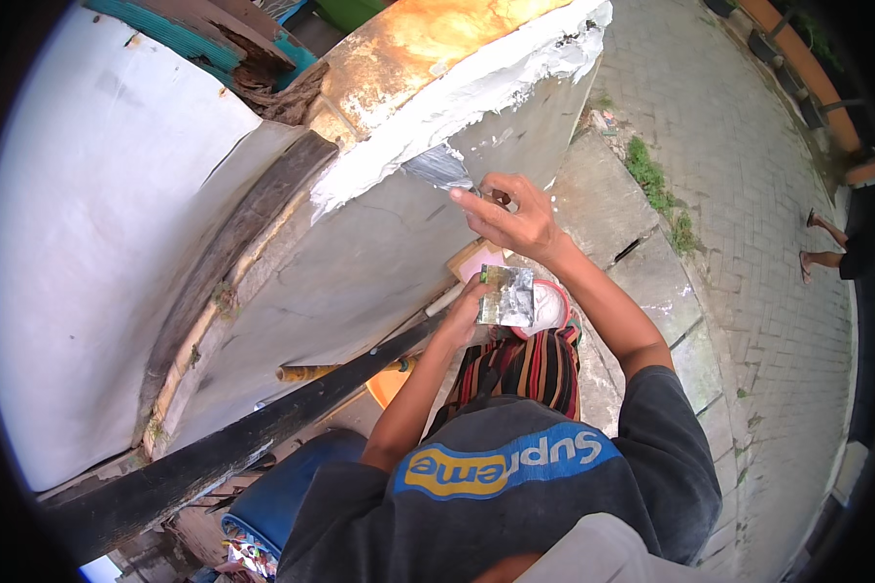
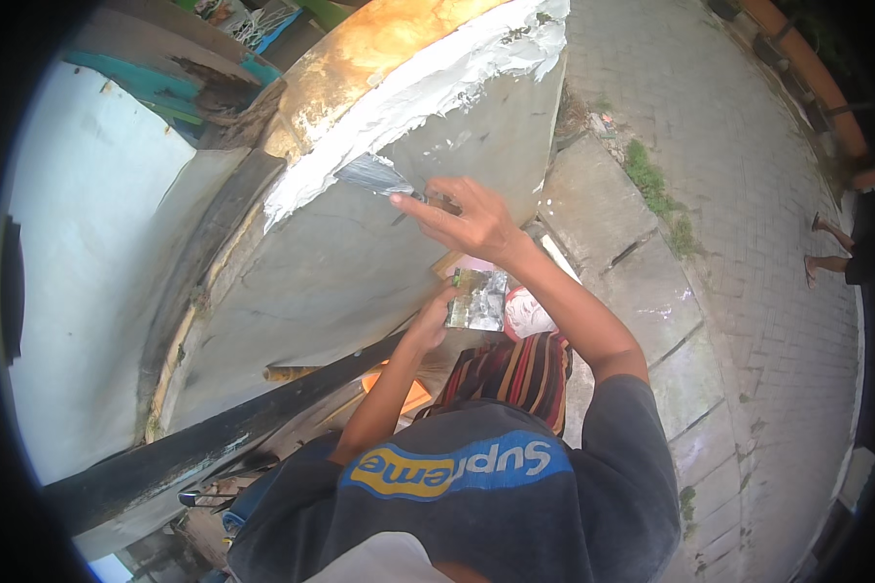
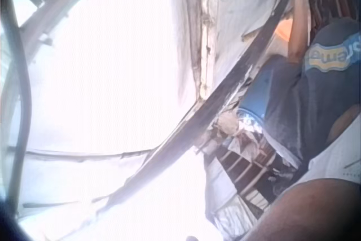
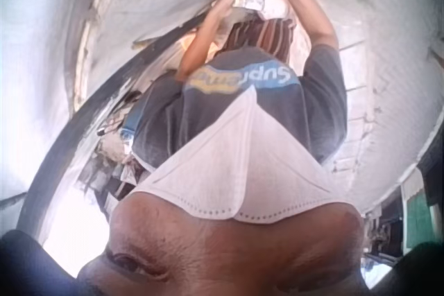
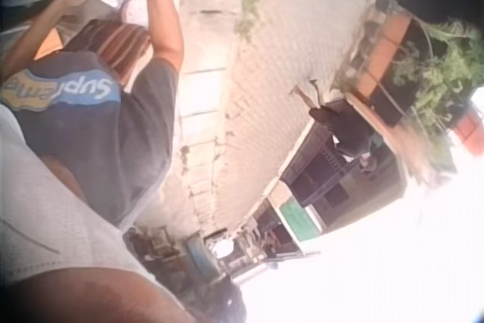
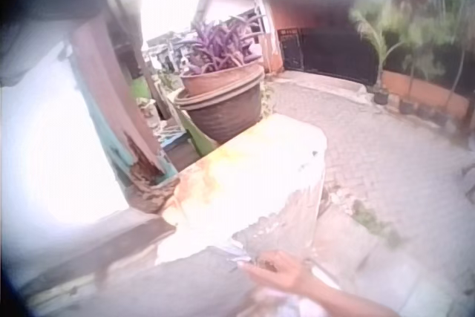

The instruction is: The person uses a putty knife to scoop white plaster from a bucket and applies it to a curved concrete wall edge. They repeatedly smooth the plaster along the top edge, occasionally scraping excess back onto a small metal plate held in the other hand.

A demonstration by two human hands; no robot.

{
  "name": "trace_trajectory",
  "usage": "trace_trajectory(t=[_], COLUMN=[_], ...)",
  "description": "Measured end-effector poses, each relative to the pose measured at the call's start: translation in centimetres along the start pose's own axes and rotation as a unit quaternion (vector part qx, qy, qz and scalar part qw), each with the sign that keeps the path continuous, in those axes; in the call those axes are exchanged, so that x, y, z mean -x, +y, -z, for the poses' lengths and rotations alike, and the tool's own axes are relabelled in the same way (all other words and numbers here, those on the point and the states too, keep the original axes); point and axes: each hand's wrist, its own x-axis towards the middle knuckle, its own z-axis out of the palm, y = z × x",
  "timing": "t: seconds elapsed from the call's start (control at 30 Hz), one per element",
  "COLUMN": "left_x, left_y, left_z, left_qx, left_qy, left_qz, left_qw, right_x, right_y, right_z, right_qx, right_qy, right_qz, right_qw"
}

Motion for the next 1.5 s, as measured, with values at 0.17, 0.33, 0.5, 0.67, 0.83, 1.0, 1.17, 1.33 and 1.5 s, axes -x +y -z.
trace_trajectory(t=[0.17,0.33,0.5,0.67,0.83,1.0,1.17,1.33,1.5], left_x=[-1.0,-2.2,-2.5,-3.1,-3.0,-3.0,-2.9,-3.3,-3.0], left_y=[1.1,-1.0,-1.6,-2.1,-1.9,-1.6,-1.0,-1.5,-0.7], left_z=[-0.4,-1.1,-1.7,-1.4,-1.3,-1.4,-1.7,-1.5,-1.8], left_qx=[-0.042,-0.025,-0.019,-0.002,-0.013,-0.032,-0.052,-0.033,-0.062], left_qy=[0.010,-0.008,0.003,0.002,0.009,0.006,-0.010,-0.005,0.009], left_qz=[0.008,0.006,0.009,-0.017,-0.004,0.005,0.022,0.009,0.028], left_qw=[0.999,1.000,1.000,1.000,1.000,0.999,0.998,0.999,0.998], right_x=[-0.9,-0.9,-1.1,-0.9,-0.1,-0.6,-1.9,-2.4,-1.3], right_y=[2.1,3.1,3.8,4.8,5.7,4.1,1.6,2.5,4.9], right_z=[-1.0,0.0,0.0,0.2,0.6,1.3,1.3,1.0,2.0], right_qx=[0.005,0.006,0.009,0.025,0.002,-0.002,0.026,0.006,0.037], right_qy=[0.024,-0.012,0.006,0.003,0.039,0.071,-0.034,-0.024,-0.037], right_qz=[0.037,0.049,0.040,0.012,-0.075,-0.087,0.022,0.028,-0.037], right_qw=[0.999,0.999,0.999,1.000,0.996,0.994,0.999,0.999,0.998])
